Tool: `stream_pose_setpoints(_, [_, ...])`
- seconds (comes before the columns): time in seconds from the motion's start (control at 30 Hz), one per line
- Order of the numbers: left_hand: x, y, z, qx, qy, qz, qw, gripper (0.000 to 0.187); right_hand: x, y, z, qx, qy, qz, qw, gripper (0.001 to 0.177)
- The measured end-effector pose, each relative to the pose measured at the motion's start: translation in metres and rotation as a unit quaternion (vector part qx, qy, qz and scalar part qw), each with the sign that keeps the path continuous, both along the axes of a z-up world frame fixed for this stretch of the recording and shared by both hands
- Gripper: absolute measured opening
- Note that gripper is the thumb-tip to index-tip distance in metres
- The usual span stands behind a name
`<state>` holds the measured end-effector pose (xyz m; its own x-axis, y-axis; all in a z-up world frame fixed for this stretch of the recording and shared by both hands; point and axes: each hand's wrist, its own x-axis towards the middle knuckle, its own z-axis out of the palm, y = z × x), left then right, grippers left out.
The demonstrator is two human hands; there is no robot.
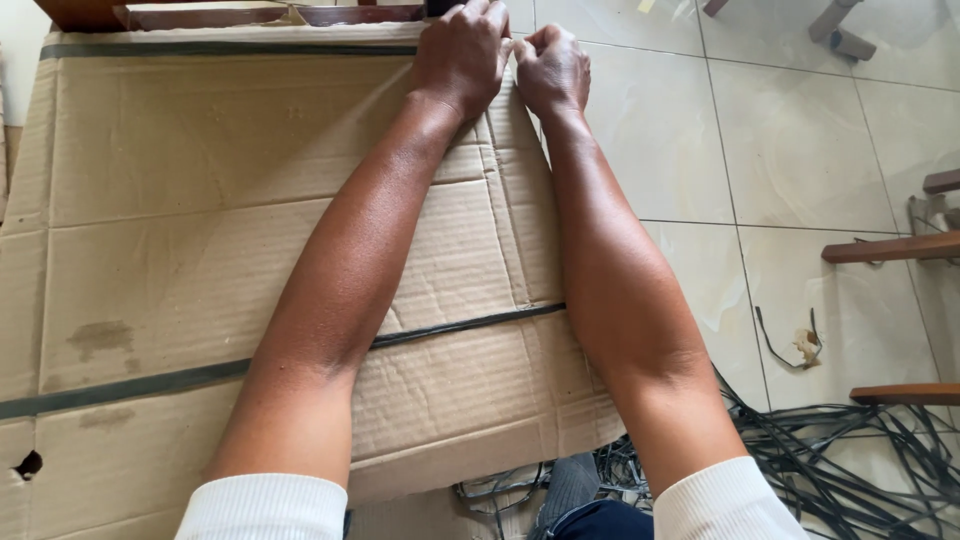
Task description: Securing cardboard pieces to a furniture frame using plastic straps.
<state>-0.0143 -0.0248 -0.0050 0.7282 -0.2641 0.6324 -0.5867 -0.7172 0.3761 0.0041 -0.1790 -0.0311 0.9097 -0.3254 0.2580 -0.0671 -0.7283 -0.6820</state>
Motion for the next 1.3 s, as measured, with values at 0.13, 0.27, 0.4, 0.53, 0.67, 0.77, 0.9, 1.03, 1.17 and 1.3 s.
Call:
stream_pose_setpoints(0.13, [-0.001, 0.003, 0.001, 0.0, 0.001, -0.012, 1.0, 0.024, -0.015, 0.009, 0.016, -0.035, -0.109, -0.005, 0.993, 0.017])
stream_pose_setpoints(0.27, [-0.009, 0.008, 0.004, 0.031, 0.067, -0.042, 0.996, 0.02, -0.044, 0.016, 0.032, -0.152, -0.121, -0.011, 0.981, 0.019])
stream_pose_setpoints(0.4, [-0.042, 0.02, 0.016, 0.032, 0.128, -0.033, 0.991, 0.034, -0.084, 0.016, 0.044, -0.264, -0.051, 0.055, 0.962, 0.03])
stream_pose_setpoints(0.53, [-0.058, 0.034, -0.005, 0.011, 0.112, -0.084, 0.99, 0.057, -0.148, -0.011, 0.058, -0.206, 0.04, 0.114, 0.971, 0.035])
stream_pose_setpoints(0.67, [-0.096, 0.042, 0.007, -0.048, 0.153, -0.071, 0.985, 0.054, -0.227, -0.059, 0.049, -0.189, 0.081, 0.097, 0.974, 0.038])
stream_pose_setpoints(0.77, [-0.132, 0.039, 0.01, -0.081, 0.2, -0.047, 0.975, 0.051, -0.293, -0.1, 0.016, -0.16, 0.149, 0.061, 0.974, 0.039])
stream_pose_setpoints(0.9, [-0.189, 0.018, 0.011, -0.083, 0.246, -0.015, 0.966, 0.052, -0.372, -0.162, -0.081, -0.142, 0.25, 0.004, 0.958, 0.036])
stream_pose_setpoints(1.03, [-0.267, -0.039, 0.007, -0.087, 0.218, -0.03, 0.972, 0.057, -0.463, -0.184, -0.179, -0.097, 0.328, -0.028, 0.939, 0.039])
stream_pose_setpoints(1.17, [-0.402, -0.075, 0.027, -0.217, 0.075, -0.158, 0.96, 0.027, -0.54, -0.187, -0.266, -0.071, 0.403, -0.031, 0.912, 0.039])
stream_pose_setpoints(1.3, [-0.501, -0.084, -0.009, -0.236, 0.128, -0.271, 0.924, 0.017, -0.591, -0.16, -0.297, -0.05, 0.392, 0.026, 0.918, 0.039])
